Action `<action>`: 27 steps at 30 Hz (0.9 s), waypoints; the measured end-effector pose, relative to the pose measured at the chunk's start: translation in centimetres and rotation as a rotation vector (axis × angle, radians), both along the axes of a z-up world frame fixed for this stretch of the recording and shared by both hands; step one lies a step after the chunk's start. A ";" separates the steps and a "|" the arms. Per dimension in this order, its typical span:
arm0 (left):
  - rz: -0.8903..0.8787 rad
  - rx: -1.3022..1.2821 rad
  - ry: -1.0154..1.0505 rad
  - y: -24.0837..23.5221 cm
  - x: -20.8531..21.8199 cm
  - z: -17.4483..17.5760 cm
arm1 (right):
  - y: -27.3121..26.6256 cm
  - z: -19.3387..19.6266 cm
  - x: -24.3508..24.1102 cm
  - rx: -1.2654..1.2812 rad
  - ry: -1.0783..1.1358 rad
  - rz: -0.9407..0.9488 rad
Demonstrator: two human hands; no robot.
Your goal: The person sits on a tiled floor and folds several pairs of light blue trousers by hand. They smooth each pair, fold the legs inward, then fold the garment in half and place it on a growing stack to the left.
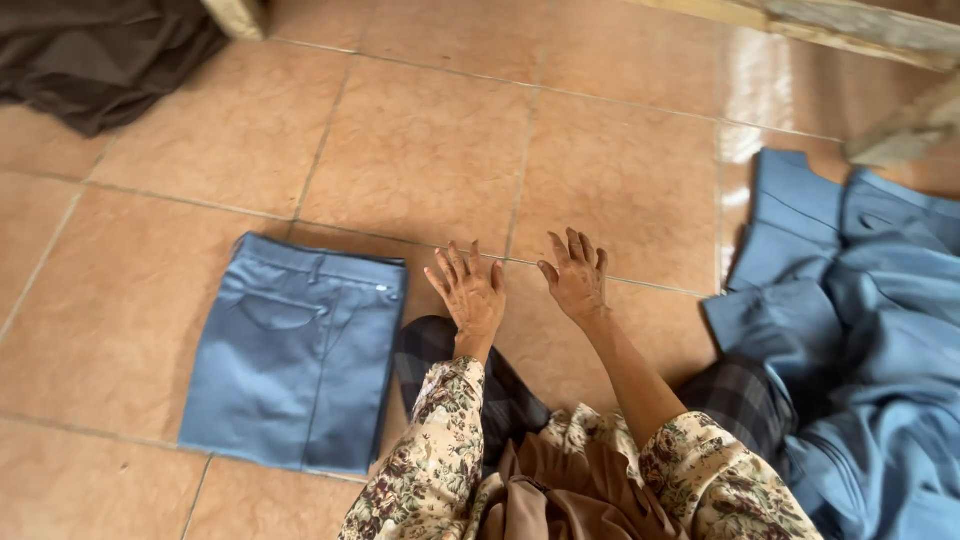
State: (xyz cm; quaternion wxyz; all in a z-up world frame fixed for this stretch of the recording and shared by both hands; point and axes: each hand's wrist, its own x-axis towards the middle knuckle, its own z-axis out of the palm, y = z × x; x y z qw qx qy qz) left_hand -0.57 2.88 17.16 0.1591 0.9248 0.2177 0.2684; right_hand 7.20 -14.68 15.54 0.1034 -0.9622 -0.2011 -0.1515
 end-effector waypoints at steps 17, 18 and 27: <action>-0.601 -0.050 0.080 -26.9 4.6 -0.7 | -27.2 3.7 -5.8 0.057 0.209 -0.608; -0.670 -0.063 0.097 -29.0 4.5 0.5 | -29.1 4.4 -6.6 0.080 0.179 -0.653; -1.170 -0.103 0.102 -45.7 -2.1 2.5 | -42.7 6.3 -17.1 0.152 -0.179 -0.943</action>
